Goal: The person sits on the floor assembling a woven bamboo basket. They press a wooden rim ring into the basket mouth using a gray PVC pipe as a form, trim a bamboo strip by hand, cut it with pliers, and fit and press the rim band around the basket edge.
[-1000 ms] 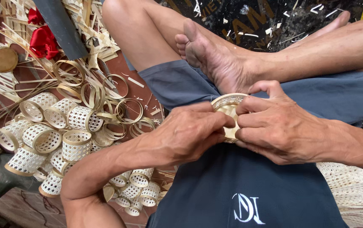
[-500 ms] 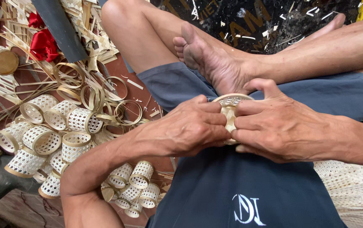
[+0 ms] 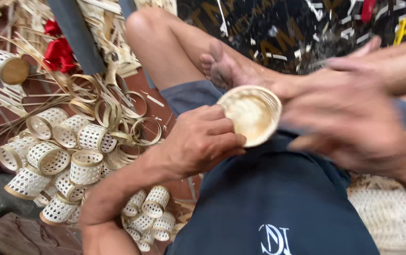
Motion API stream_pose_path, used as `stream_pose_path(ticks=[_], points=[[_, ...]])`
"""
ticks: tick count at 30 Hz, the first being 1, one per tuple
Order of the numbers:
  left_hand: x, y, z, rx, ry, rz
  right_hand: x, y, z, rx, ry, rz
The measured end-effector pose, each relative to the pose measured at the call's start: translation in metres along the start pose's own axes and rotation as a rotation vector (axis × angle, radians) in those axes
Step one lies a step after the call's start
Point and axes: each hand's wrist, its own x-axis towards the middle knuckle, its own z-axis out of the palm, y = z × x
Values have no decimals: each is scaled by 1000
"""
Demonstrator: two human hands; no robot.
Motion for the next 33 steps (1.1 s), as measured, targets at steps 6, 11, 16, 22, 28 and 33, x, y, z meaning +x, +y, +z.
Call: stream_pose_path(ticks=[6, 11, 16, 22, 28, 33], points=[[23, 12, 40, 381, 289, -132, -34, 31, 56, 120, 179, 494], [24, 17, 55, -59, 466, -113, -68, 70, 96, -240, 229, 344], [14, 10, 40, 191, 553, -428, -31, 39, 74, -362, 114, 140], [7, 3, 66, 398, 463, -412, -30, 33, 83, -410, -2, 159], [-4, 1, 68, 469, 375, -331, -28, 42, 87, -445, 9, 112], [-4, 5, 68, 416, 475, -459, -13, 34, 69, -292, 20, 38]])
